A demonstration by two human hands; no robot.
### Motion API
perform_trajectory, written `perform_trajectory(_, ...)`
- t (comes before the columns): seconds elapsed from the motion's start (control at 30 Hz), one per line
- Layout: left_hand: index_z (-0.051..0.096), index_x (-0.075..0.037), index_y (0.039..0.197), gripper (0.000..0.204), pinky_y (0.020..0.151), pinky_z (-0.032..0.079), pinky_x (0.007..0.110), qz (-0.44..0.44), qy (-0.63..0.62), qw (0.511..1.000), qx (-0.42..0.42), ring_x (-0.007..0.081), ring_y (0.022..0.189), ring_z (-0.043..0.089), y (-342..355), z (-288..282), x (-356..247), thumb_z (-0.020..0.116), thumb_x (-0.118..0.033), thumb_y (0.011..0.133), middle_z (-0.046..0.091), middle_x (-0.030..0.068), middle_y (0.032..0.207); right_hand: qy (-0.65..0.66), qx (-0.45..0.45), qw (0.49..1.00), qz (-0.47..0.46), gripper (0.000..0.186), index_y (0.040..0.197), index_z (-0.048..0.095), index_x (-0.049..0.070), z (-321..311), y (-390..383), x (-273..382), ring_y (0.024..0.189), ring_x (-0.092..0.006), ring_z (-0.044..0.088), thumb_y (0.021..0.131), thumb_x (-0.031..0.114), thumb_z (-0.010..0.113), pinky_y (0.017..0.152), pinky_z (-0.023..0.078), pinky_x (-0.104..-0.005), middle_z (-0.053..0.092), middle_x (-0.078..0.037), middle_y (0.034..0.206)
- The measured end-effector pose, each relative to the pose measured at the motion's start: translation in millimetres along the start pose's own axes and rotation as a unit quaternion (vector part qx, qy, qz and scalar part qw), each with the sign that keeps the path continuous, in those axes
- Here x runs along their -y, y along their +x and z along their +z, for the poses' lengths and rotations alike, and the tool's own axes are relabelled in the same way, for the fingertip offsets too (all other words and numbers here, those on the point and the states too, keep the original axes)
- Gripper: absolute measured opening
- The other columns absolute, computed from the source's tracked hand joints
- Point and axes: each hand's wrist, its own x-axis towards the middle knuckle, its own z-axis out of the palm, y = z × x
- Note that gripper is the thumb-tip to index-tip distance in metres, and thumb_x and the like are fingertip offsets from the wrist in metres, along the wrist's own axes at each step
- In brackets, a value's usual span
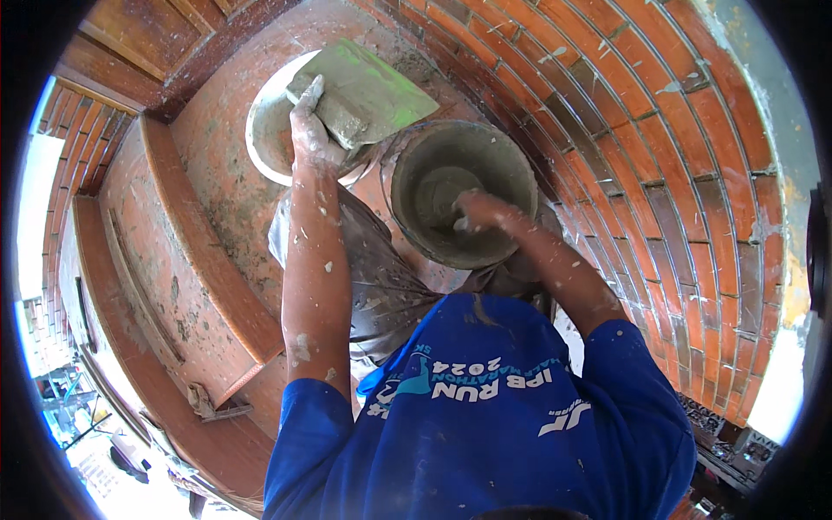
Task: The person applies plaster or mortar to a brick wall using a trowel and a hawk.
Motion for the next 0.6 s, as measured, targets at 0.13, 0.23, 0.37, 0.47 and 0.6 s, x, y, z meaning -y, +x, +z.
perform_trajectory(0.13, 0.051, -0.005, 0.128, 0.045, 0.092, 0.049, 0.050, -0.004, 0.023, 1.000, 0.000, 0.0348, 0.107, 0.059, 6.8, -22.0, -0.1, 0.058, -0.026, 0.089, 0.060, 0.0164, 0.119, 0.069, 0.000, 0.997, 0.030, 0.048, 0.111, 0.066, 0.004, -82.5, -50.8, 29.5, 0.104, -0.0358, 0.062, 0.073, 0.033, 0.073, 0.089, 0.049, -0.0448, 0.064, -0.018, 0.114)
perform_trajectory(0.23, 0.051, -0.003, 0.127, 0.044, 0.091, 0.051, 0.051, 0.021, 0.021, 0.999, 0.013, 0.0350, 0.104, 0.060, 15.3, -15.1, -2.1, 0.057, -0.026, 0.090, 0.061, 0.0159, 0.118, -0.041, -0.090, 0.995, 0.012, 0.040, 0.104, 0.067, 0.000, -91.3, -47.4, 23.6, 0.105, -0.0357, 0.062, 0.075, 0.028, 0.071, 0.088, 0.050, -0.0452, 0.066, -0.021, 0.106)
perform_trajectory(0.37, 0.052, -0.001, 0.124, 0.040, 0.091, 0.051, 0.051, 0.020, 0.003, 1.000, 0.019, 0.0357, 0.104, 0.060, 13.4, -4.9, 4.2, 0.057, -0.022, 0.090, 0.062, 0.0164, 0.116, -0.187, -0.184, 0.964, 0.053, 0.024, 0.095, 0.067, 0.002, -55.6, -25.0, 16.2, 0.099, -0.0363, 0.064, 0.077, 0.018, 0.067, 0.084, 0.052, -0.0465, 0.065, -0.021, 0.100)
perform_trajectory(0.47, 0.052, -0.001, 0.124, 0.041, 0.091, 0.050, 0.051, 0.034, -0.006, 0.999, 0.025, 0.0358, 0.104, 0.060, 8.4, -9.7, 6.1, 0.059, -0.021, 0.089, 0.062, 0.0165, 0.115, -0.237, -0.134, 0.961, 0.040, 0.020, 0.094, 0.066, 0.004, -27.6, -17.2, 29.4, 0.096, -0.0367, 0.065, 0.077, 0.014, 0.066, 0.081, 0.053, -0.0469, 0.065, -0.021, 0.100)
perform_trajectory(0.6, 0.051, -0.001, 0.125, 0.041, 0.092, 0.050, 0.051, -0.023, -0.067, 0.981, 0.181, 0.0352, 0.104, 0.061, -7.5, -14.7, -3.8, 0.059, -0.020, 0.089, 0.061, 0.0163, 0.115, -0.187, -0.071, 0.980, 0.011, 0.023, 0.096, 0.066, 0.004, -9.5, -32.7, 55.6, 0.097, -0.0375, 0.065, 0.075, 0.012, 0.066, 0.081, 0.053, -0.0477, 0.064, -0.022, 0.101)
